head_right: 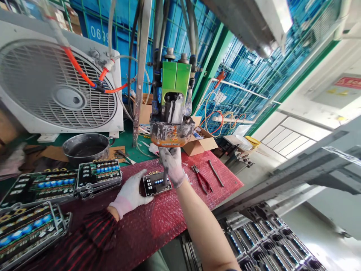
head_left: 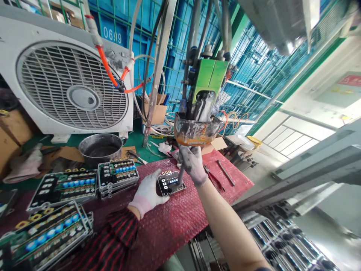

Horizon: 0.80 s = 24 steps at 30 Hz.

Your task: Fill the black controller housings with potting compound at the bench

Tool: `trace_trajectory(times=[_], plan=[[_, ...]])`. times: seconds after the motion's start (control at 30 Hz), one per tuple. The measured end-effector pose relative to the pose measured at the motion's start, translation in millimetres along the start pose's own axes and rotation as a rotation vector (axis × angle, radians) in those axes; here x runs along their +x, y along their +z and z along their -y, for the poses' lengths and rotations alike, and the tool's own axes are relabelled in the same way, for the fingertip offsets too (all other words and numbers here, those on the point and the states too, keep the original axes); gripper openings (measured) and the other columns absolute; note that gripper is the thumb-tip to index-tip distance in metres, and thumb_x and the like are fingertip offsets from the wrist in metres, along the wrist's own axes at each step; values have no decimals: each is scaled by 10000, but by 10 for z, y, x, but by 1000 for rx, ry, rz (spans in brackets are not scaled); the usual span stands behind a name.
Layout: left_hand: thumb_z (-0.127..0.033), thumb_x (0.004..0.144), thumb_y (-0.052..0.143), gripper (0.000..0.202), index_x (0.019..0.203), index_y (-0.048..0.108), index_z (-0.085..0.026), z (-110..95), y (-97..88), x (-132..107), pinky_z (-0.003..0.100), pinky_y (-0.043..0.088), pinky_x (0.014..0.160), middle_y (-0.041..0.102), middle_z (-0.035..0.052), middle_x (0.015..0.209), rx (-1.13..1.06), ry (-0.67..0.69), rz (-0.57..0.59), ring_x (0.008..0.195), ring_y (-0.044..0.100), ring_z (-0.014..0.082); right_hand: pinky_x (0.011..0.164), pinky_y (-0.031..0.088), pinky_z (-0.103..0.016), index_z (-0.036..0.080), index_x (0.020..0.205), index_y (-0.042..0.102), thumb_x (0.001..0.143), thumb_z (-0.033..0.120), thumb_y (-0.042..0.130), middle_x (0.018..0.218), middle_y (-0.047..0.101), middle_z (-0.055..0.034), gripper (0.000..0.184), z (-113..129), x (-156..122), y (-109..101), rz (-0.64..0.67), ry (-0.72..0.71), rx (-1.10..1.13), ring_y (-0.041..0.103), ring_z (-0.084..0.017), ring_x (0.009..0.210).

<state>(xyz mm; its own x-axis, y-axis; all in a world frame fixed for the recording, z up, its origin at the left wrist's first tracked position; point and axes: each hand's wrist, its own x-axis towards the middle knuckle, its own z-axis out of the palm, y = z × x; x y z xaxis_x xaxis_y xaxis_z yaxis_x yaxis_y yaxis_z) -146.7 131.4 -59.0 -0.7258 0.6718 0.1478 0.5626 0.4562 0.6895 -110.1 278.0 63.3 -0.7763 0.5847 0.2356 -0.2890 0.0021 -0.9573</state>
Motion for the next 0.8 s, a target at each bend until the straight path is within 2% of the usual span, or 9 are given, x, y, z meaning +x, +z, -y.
trace_trajectory(times=[0.13, 0.27, 0.37, 0.53, 0.7, 0.8], plan=[[-237, 575, 822, 974, 1442, 393, -115, 42, 35, 6, 466, 400, 1132, 569, 172, 1366, 50, 97, -19, 1263, 539, 335, 340, 222, -222, 271, 667, 318, 591, 608, 775, 424, 337, 133, 573, -32, -67, 20, 28, 28, 70, 266, -41, 337], [-226, 600, 797, 952, 1446, 370, -139, 68, 54, 11, 476, 415, 1117, 578, 155, 1351, 64, 159, -50, 1250, 541, 335, 361, 247, -222, 258, 642, 346, 623, 566, 758, 433, 387, 112, 515, -32, -60, -49, 28, -18, 6, 311, -43, 358], [-232, 601, 791, 938, 1438, 375, -148, 77, 59, 18, 475, 411, 1122, 578, 151, 1352, 74, 160, -50, 1255, 539, 337, 380, 265, -219, 256, 652, 364, 616, 505, 752, 445, 405, 114, 463, -19, -29, -106, 8, -55, -21, 329, -48, 387], [-274, 592, 793, 928, 1424, 400, -147, 53, 40, 9, 465, 405, 1129, 580, 155, 1355, 81, 126, -35, 1259, 544, 344, 372, 257, -221, 259, 653, 364, 614, 480, 739, 430, 409, 113, 437, -1, -8, -113, -7, -32, -56, 337, -57, 380], [-385, 546, 804, 1005, 1431, 409, -121, -17, -3, -26, 479, 430, 1086, 610, 178, 1284, 101, 110, 77, 1201, 574, 367, 366, 296, -226, 267, 646, 340, 633, 509, 741, 413, 371, 119, 469, 82, -29, -54, 46, -28, -16, 339, -61, 362], [-411, 529, 808, 1040, 1439, 410, -102, -46, -14, -48, 493, 411, 1098, 592, 196, 1285, 124, 121, 136, 1220, 551, 381, 354, 277, -219, 260, 614, 344, 667, 538, 730, 405, 369, 113, 479, 134, -19, -26, 73, -50, -27, 320, -50, 352]])
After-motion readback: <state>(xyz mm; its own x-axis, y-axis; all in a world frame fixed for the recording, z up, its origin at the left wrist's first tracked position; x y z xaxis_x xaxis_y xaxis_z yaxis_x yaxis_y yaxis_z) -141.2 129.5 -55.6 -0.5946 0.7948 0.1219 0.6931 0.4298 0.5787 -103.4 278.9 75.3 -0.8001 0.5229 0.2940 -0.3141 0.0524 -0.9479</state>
